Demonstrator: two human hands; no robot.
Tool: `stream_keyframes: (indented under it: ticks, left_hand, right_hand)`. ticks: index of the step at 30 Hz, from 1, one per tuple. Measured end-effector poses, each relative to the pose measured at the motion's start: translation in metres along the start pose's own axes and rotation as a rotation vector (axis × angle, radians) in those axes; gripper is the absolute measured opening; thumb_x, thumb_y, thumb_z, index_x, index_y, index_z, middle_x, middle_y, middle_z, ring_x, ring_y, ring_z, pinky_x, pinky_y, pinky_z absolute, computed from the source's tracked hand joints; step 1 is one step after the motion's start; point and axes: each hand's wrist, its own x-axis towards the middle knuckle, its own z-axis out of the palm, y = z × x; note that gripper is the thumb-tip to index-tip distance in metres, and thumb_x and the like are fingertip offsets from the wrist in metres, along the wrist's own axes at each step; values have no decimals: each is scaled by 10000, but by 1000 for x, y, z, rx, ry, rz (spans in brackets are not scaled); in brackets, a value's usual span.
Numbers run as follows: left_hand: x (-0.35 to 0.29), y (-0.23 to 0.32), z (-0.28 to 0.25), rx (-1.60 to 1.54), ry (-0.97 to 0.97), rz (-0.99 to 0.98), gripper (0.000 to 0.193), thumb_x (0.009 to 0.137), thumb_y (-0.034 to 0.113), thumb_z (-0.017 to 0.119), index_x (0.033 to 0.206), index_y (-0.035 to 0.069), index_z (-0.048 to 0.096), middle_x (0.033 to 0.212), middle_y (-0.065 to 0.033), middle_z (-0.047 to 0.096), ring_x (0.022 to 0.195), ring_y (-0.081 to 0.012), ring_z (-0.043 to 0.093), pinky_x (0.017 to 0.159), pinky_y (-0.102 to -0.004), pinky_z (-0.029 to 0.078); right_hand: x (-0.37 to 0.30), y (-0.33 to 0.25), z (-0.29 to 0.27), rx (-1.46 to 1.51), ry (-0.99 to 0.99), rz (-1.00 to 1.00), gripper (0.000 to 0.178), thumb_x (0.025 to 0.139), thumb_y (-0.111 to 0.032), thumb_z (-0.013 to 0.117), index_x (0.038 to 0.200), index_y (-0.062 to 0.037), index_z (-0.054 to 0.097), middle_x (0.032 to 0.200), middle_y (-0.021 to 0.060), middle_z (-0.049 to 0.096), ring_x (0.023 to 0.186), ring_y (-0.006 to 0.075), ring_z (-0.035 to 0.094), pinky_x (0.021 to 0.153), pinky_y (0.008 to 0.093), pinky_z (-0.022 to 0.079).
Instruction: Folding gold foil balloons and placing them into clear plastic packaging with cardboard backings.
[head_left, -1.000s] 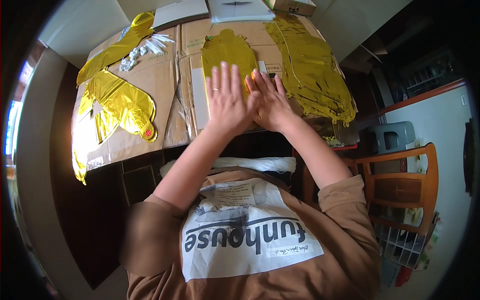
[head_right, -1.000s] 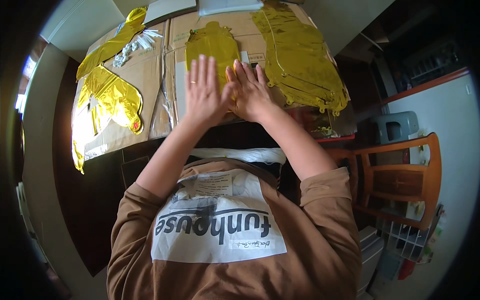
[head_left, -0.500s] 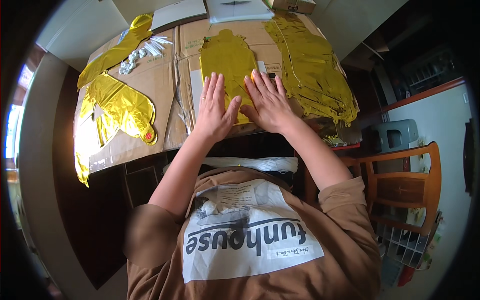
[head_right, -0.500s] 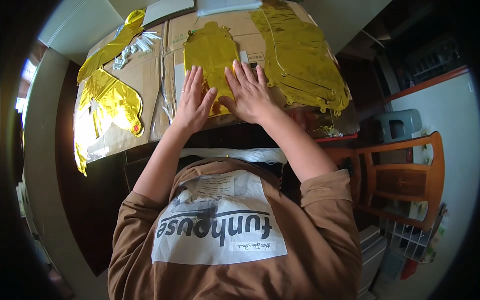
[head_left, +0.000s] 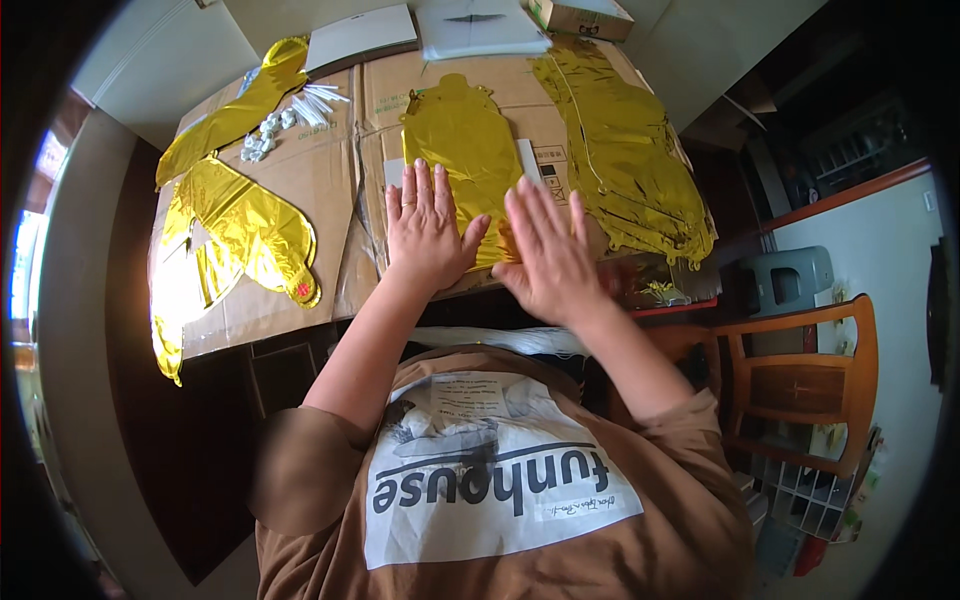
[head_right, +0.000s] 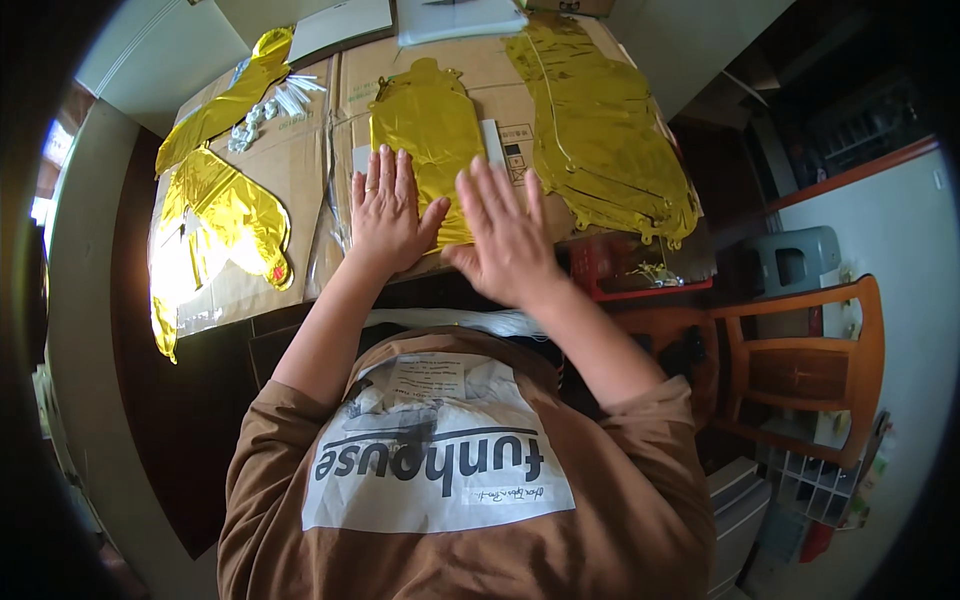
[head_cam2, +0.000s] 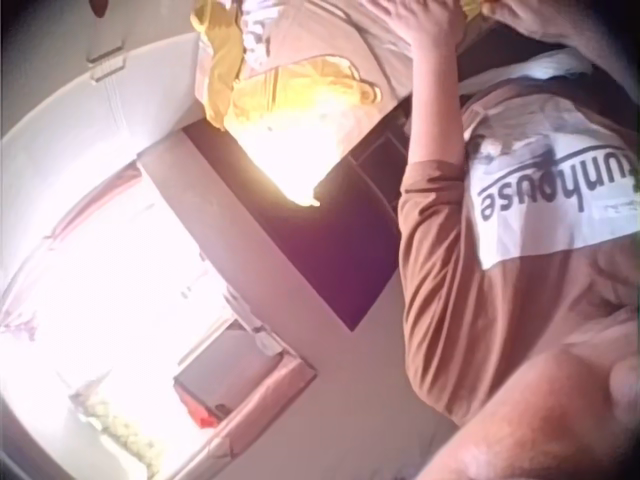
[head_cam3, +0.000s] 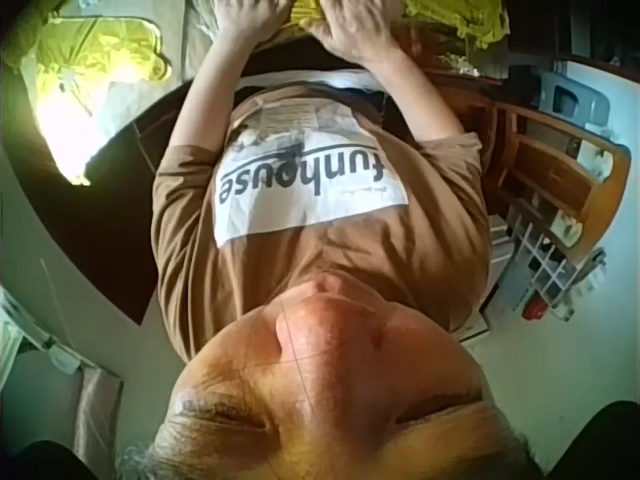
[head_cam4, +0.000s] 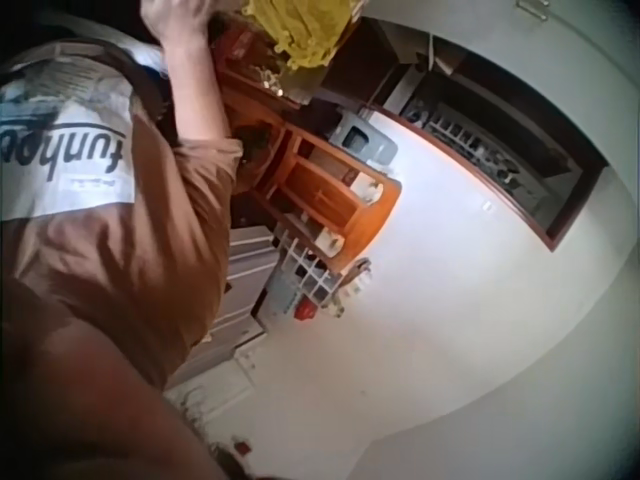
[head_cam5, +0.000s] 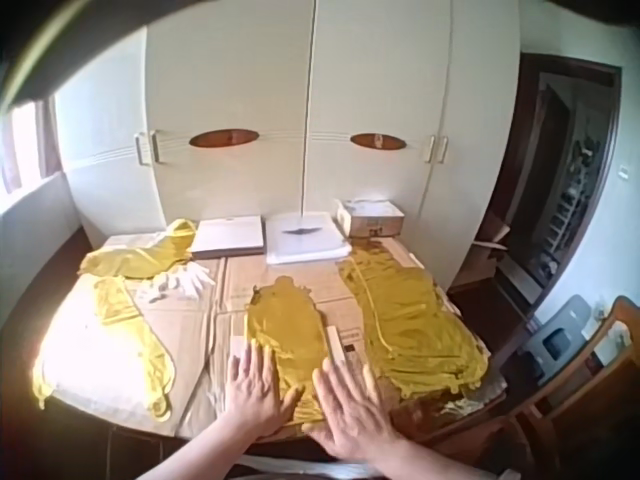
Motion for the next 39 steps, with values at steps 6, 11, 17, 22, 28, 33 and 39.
stream_keyframes:
  ticks: [6,11,17,22,28,33,39]
  left_hand:
    - [-2,0,1,-24,44,23,889,967,588,480,1543,-60,280,1603,-305,268,1522,-419,213,1227,-546,129]
    - [0,-2,1,-36,56,13,927,957,616,481,1548,-65,263,1595,-305,284,1519,-422,219,1227,-547,131]
    - [20,2,-38,-86,138,71,900,942,589,555,1544,-30,300,1591,-290,300,1510,-431,229,1220,-563,146]
    - [35,30,-23,-132,-10,572,498,942,325,631,1372,82,567,1427,-137,533,1371,-333,454,1147,-493,331]
    - [97,8,-11,-146,-32,592,354,964,287,609,1293,166,656,1344,-88,597,1309,-290,517,1061,-454,434]
    - [156,-42,2,-328,64,581,380,977,254,596,1330,116,626,1374,-136,604,1313,-328,524,1106,-444,402]
    - [64,-10,-32,-189,257,284,565,963,319,623,1432,24,512,1545,-215,421,1475,-388,327,1205,-525,264]
  right_hand:
    - [-44,-39,14,80,-150,37,918,864,-514,675,1568,-54,309,1631,263,209,1506,416,232,1227,568,149]
    - [-46,-37,13,81,-146,82,884,845,-482,710,1577,-158,333,1626,293,185,1500,461,206,1223,570,154]
    - [-46,-38,11,125,-155,112,845,840,-469,719,1551,-163,382,1611,309,204,1489,491,202,1219,579,158]
    - [-44,-35,15,141,-159,97,856,819,-425,752,1543,-142,393,1598,320,212,1480,499,206,1209,593,163]
    - [-43,-34,14,106,-160,108,892,796,-399,783,1551,-151,378,1603,318,199,1487,489,202,1202,594,184]
    - [-41,-35,12,110,-173,93,873,827,-394,755,1567,-163,353,1617,308,183,1492,493,195,1204,591,188]
    - [-39,-34,7,115,-189,103,872,827,-371,750,1570,-156,348,1597,312,224,1472,500,225,1190,606,206]
